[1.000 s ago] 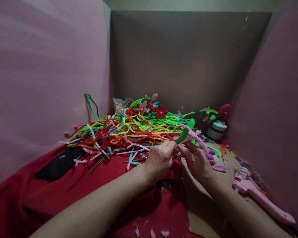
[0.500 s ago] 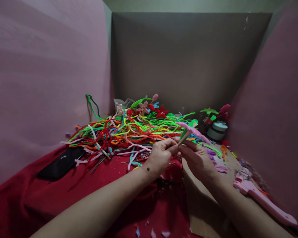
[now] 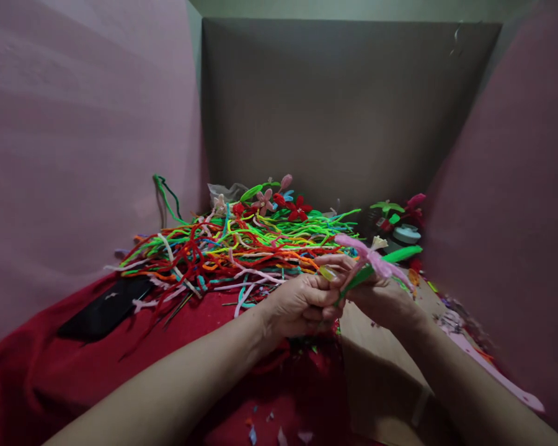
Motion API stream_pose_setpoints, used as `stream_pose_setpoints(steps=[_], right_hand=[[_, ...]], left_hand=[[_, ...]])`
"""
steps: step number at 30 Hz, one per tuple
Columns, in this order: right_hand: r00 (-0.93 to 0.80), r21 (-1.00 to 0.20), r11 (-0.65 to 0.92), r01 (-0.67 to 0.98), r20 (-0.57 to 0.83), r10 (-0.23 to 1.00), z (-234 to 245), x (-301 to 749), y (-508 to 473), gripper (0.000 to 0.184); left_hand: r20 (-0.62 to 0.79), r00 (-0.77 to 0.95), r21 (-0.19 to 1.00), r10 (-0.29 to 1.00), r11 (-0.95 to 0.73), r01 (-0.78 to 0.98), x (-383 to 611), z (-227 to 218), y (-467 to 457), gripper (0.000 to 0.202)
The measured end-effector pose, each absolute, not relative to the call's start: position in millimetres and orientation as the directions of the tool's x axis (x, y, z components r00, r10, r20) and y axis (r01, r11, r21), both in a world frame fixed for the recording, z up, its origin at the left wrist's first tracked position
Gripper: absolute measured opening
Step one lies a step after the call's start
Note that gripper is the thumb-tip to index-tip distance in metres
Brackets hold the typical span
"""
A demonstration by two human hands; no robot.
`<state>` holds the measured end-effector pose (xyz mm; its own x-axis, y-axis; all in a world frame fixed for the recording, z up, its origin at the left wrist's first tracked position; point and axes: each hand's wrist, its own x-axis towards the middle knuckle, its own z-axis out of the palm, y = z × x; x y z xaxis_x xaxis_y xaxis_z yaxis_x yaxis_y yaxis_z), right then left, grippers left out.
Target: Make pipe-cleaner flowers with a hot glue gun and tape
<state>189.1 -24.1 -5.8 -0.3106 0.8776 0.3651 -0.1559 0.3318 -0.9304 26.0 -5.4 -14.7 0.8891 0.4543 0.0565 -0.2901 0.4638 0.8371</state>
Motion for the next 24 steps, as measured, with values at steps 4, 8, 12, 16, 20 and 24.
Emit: stream_pose_setpoints(steps=[4,8,12,16,20,24], right_hand=[[-0.267,-0.923,0.345,-0.171,0.38,0.886,-4.7,183.5,-29.9,0.022],[-0.142,-0.914,0.346,-0.212,0.379,0.914,-11.7,180.6,-26.9,0.01],[-0.013,-0.919,0.359,-0.164,0.366,0.93,-20.4,177.6,-20.9,0.014],[0.049,-0.923,0.382,-0.041,0.38,0.924,-21.6,171.8,-22.2,0.016],[-0.005,-0.941,0.318,-0.119,0.321,0.947,-17.1,169.3,-24.2,0.019],[-0.105,-0.942,0.322,-0.094,0.331,0.938,-9.8,174.9,-25.3,0.024]], left_hand=[[0.038,0.901,0.851,0.433,0.458,-0.256,22.8,-13.7,-1.1,0.021],[0.03,0.76,0.942,0.649,0.235,-0.238,24.6,-6.1,-1.3,0.023],[0.285,0.467,0.954,0.837,-0.296,-0.05,29.6,-8.3,-8.5,0.02],[0.545,0.384,0.706,0.745,-0.655,0.269,30.7,-20.3,-9.9,0.017],[0.494,0.368,0.779,0.788,-0.589,0.215,29.1,-20.1,-4.2,0.017],[0.343,0.431,0.928,0.835,-0.372,-0.018,28.5,-8.5,-2.3,0.015]])
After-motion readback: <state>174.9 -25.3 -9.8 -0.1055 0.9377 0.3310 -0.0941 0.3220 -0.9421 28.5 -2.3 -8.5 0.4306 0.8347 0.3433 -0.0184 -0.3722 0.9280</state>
